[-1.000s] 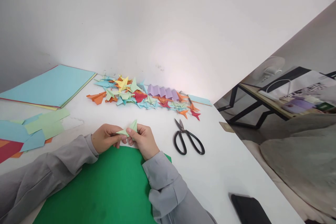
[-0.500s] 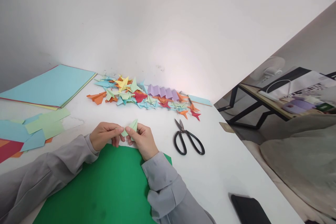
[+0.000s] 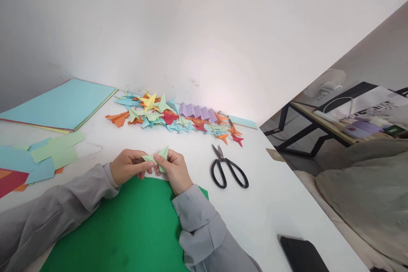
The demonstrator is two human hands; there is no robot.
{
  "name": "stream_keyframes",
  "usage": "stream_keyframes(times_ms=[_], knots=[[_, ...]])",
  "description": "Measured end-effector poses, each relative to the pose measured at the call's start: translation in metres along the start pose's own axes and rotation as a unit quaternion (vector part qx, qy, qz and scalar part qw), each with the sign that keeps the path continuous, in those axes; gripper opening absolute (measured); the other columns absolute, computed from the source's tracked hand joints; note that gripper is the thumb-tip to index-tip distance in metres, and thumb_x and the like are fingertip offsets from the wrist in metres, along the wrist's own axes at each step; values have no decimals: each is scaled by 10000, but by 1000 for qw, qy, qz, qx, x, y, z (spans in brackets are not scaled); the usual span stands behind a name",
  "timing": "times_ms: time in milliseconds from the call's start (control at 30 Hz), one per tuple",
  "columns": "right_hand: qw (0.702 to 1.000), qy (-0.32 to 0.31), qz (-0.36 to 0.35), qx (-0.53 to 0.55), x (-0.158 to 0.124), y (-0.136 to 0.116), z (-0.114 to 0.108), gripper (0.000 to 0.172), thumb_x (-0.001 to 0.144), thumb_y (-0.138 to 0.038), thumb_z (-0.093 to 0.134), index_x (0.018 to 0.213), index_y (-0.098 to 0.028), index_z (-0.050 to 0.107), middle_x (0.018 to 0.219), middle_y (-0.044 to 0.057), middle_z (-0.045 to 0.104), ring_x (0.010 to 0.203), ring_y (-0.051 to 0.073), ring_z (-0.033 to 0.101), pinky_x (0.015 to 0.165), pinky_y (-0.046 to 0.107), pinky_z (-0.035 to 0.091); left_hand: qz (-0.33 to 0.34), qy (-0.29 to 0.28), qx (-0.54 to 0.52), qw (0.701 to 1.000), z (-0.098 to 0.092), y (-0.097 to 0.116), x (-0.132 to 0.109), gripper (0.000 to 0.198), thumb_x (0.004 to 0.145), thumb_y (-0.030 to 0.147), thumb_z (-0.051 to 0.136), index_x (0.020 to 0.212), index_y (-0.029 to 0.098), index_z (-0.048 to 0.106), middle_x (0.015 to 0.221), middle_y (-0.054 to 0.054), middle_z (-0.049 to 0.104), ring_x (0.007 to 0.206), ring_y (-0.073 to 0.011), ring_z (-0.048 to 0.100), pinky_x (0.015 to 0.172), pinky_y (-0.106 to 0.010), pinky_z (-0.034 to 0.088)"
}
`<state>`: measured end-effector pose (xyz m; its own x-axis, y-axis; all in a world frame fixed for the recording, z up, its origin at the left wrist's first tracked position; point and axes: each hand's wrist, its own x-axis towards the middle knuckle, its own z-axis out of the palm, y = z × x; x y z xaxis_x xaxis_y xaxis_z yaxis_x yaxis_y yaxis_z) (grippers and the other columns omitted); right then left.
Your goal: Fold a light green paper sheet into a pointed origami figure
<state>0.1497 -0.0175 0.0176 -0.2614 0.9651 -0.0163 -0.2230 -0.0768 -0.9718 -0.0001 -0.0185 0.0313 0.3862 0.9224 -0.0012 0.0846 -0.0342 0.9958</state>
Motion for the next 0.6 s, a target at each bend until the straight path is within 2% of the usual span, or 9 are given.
stream_keyframes(times_ms=[100, 200, 333, 467, 533, 600], knots=[[1000, 2, 7, 4, 0, 1, 0, 330, 742, -442, 586, 593, -148, 575, 483, -14, 547, 426, 88, 470, 441, 223, 377, 4, 8, -3, 1000, 1, 0, 0, 232, 655, 340, 626, 571, 125, 603, 518, -8, 606, 380, -77, 495, 389, -197, 402], [1000, 6, 3, 22, 0, 2, -1, 371, 767, -482, 531, 615, -147, 579, 515, 1, 561, 439, 100, 487, 438, 231, 406, 0, 20, 0, 1000, 0, -1, 0, 235, 671, 337, 613, 559, 131, 594, 449, 14, 560, 367, -75, 488, 383, -190, 397], [1000, -6, -4, 23, 1, 2, -3, 220, 706, -377, 631, 687, -160, 598, 596, -4, 599, 457, 92, 504, 437, 217, 415, -10, 45, -10, 999, -4, -3, 2, 283, 686, 384, 597, 564, 129, 581, 384, 21, 516, 346, -89, 490, 372, -199, 398], [1000, 3, -7, 11, 1, 2, -3, 126, 676, -275, 655, 696, -154, 625, 598, -9, 608, 444, 74, 494, 423, 196, 395, -40, 43, -54, 997, -5, -5, 5, 388, 726, 463, 519, 569, 111, 567, 415, -11, 534, 363, -101, 506, 368, -213, 410], [1000, 6, -3, 16, 1, 2, -2, 104, 676, -248, 643, 686, -144, 639, 581, -6, 606, 436, 72, 487, 419, 194, 391, -36, 56, -74, 995, -4, -6, 5, 369, 725, 461, 522, 638, 105, 567, 471, -13, 546, 396, -105, 523, 364, -212, 419], [1000, 8, 0, 19, 1, 1, -2, 89, 665, -226, 642, 687, -139, 646, 571, -6, 607, 423, 69, 479, 413, 194, 387, -20, 81, -90, 992, -4, -6, 5, 325, 706, 420, 565, 817, 115, 554, 551, 9, 546, 439, -113, 548, 360, -211, 432]])
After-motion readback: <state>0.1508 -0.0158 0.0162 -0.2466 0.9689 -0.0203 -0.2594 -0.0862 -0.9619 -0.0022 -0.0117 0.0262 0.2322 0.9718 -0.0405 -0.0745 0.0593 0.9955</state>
